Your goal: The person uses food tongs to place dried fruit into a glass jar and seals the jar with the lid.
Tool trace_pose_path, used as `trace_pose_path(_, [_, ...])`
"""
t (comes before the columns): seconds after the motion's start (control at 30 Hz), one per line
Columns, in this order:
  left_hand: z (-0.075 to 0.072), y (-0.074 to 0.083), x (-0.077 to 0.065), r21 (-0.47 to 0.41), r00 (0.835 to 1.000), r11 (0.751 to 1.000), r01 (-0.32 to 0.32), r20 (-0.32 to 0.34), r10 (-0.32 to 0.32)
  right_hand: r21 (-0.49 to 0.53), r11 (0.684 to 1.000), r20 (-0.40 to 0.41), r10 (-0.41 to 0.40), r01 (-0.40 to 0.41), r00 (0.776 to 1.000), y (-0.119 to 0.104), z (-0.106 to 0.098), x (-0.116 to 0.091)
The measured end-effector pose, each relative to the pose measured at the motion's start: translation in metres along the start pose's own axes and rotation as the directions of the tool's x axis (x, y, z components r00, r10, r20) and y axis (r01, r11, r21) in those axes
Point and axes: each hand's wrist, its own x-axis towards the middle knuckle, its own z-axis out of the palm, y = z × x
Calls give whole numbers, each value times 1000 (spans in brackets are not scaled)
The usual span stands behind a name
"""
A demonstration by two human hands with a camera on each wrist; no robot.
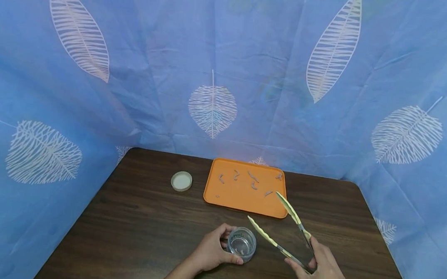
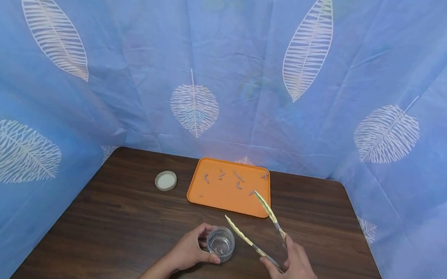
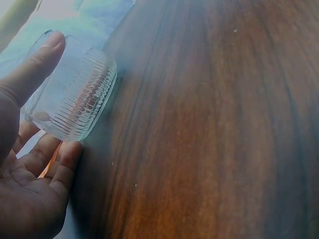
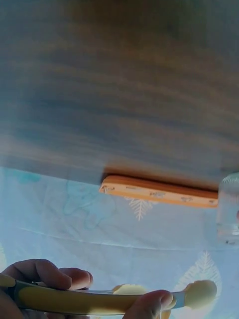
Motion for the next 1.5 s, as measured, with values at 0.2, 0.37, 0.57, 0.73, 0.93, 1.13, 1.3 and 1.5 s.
trace_pose_path(0.2, [-1,1,1,11,1000,1000,-4,0,4,-17,998,152,67,-65,986,-4,-10,20])
trace_pose_path(0.37, [-1,2,0,-2,1000,1000,10,7,-10,-32,989,334,144,-142,932,-4,-14,42])
trace_pose_path(0.57, [-2,1,0,-10,1000,1000,16,3,-16,-29,993,366,115,-112,924,4,-3,59])
trace_pose_path(0.73, [-2,0,2,-4,1000,1000,14,4,-14,-74,995,416,88,-63,905,12,16,67])
trace_pose_path(0.93, [-2,-3,2,-15,1000,1000,17,11,-16,-113,993,445,72,-24,893,13,35,72])
trace_pose_path(1.13, [-1,-1,-1,-24,1000,1000,14,10,-14,-152,988,437,81,-15,896,16,48,82])
trace_pose_path(1.3, [-1,-1,-1,-20,1000,999,30,11,-29,-178,983,472,116,-34,874,20,55,89])
trace_pose_path(1.5, [-1,-3,1,-17,999,999,34,16,-33,-186,981,491,145,-59,859,23,64,95])
